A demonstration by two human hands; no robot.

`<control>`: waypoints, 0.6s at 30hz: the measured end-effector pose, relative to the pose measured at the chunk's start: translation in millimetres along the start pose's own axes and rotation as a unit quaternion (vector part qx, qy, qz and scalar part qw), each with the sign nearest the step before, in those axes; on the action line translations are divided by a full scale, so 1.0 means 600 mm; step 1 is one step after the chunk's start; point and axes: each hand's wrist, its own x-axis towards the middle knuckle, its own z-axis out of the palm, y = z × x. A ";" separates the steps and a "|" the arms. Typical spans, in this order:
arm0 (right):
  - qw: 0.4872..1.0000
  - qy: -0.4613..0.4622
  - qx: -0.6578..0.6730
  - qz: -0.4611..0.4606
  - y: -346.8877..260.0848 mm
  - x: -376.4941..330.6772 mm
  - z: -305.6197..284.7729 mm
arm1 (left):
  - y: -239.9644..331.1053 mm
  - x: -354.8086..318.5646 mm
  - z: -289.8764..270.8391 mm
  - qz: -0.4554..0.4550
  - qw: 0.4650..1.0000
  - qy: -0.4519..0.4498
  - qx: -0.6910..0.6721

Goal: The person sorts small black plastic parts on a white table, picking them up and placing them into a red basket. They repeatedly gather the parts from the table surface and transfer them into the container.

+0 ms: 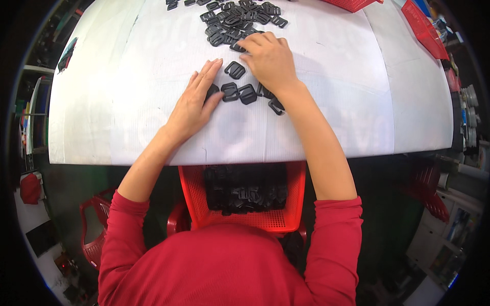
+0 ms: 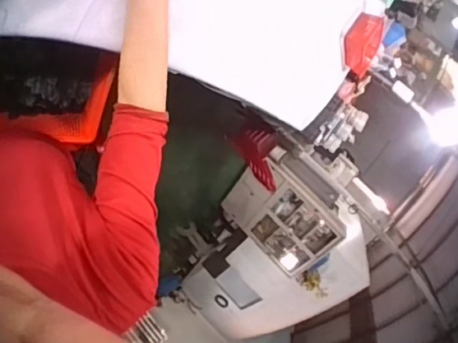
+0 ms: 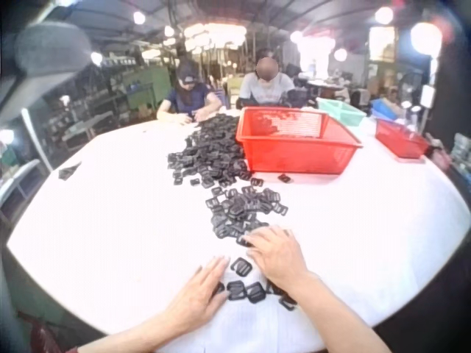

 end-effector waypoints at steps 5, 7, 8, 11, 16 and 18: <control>0.993 0.033 -0.100 -0.052 0.011 0.023 0.023 | 0.012 -0.035 -0.001 -0.049 0.998 0.025 0.024; 0.997 -0.010 0.063 0.053 0.006 0.021 0.006 | 0.016 -0.057 -0.001 -0.030 0.997 -0.007 0.067; 0.983 -0.034 0.144 0.105 0.005 0.019 -0.005 | 0.027 -0.068 -0.008 -0.014 0.995 -0.034 0.089; 0.975 -0.059 0.120 0.175 0.030 0.014 -0.025 | 0.046 -0.078 -0.022 0.027 0.993 -0.073 0.092; 0.998 0.056 0.022 0.028 0.055 0.023 0.014 | 0.038 -0.080 -0.037 0.026 0.994 -0.101 -0.040; 0.999 0.020 -0.028 0.000 0.051 0.024 0.011 | 0.040 -0.078 -0.043 0.052 0.992 -0.099 -0.056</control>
